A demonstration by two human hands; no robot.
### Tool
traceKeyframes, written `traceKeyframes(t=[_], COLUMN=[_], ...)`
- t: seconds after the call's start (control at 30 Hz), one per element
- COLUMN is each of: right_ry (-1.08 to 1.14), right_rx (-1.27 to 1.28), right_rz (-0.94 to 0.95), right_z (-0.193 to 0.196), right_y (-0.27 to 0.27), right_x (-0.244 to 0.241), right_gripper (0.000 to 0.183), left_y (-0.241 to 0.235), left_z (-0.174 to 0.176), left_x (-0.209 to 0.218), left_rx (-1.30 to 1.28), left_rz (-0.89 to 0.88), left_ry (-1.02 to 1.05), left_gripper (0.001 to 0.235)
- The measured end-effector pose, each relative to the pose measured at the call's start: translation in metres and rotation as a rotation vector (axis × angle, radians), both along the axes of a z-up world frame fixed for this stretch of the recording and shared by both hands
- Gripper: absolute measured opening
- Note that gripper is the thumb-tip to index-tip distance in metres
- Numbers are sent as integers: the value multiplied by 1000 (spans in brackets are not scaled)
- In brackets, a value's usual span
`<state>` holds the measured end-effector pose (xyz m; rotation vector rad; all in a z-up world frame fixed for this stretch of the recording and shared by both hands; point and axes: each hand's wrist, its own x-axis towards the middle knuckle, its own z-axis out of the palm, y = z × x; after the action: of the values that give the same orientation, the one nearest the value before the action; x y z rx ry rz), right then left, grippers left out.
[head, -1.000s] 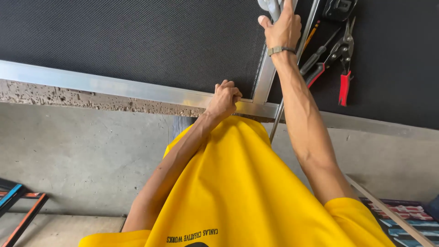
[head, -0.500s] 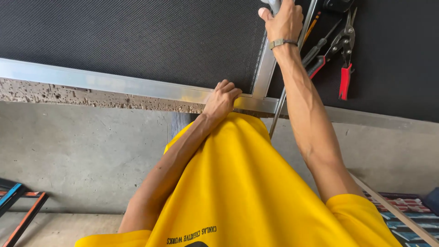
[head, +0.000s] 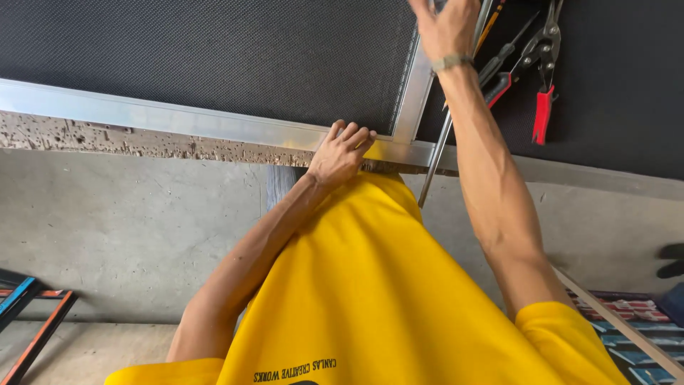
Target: Assembling a mesh screen into a metal frame using a spline roller and cutting tools
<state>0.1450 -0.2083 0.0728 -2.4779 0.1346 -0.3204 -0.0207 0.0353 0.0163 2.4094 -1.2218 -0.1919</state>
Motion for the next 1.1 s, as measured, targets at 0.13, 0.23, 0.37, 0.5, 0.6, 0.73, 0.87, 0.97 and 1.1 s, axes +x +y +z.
traceKeyframes(t=[0.13, 0.23, 0.37, 0.5, 0.6, 0.73, 0.87, 0.97, 1.1], right_ry=[255, 213, 201, 191, 98, 216, 172, 267, 316], right_rx=[781, 822, 772, 737, 680, 494, 679, 419, 562], right_rz=[51, 218, 227, 218, 219, 189, 87, 144, 22], right_z=[38, 41, 34, 34, 34, 30, 20, 10, 12], right_y=[6, 9, 18, 15, 15, 16, 9, 11, 10], right_x=[-37, -61, -84, -84, -90, -93, -89, -93, -80], right_gripper=[18, 24, 28, 26, 33, 43, 43, 32, 28], left_y=[-2, -2, -4, -4, -2, -4, -3, -3, -4], left_z=[-1, 1, 1, 1, 1, 3, 1, -1, -1], left_x=[0, 1, 2, 4, 3, 6, 5, 5, 7], left_rx=[0, 28, 24, 58, 49, -29, 5, -33, -28], left_rz=[-6, -22, -17, -39, -51, -36, -60, -52, -47], left_ry=[16, 10, 20, 51, 34, -23, 15, -16, 3], left_gripper=[44, 44, 46, 45, 43, 41, 44, 40, 43])
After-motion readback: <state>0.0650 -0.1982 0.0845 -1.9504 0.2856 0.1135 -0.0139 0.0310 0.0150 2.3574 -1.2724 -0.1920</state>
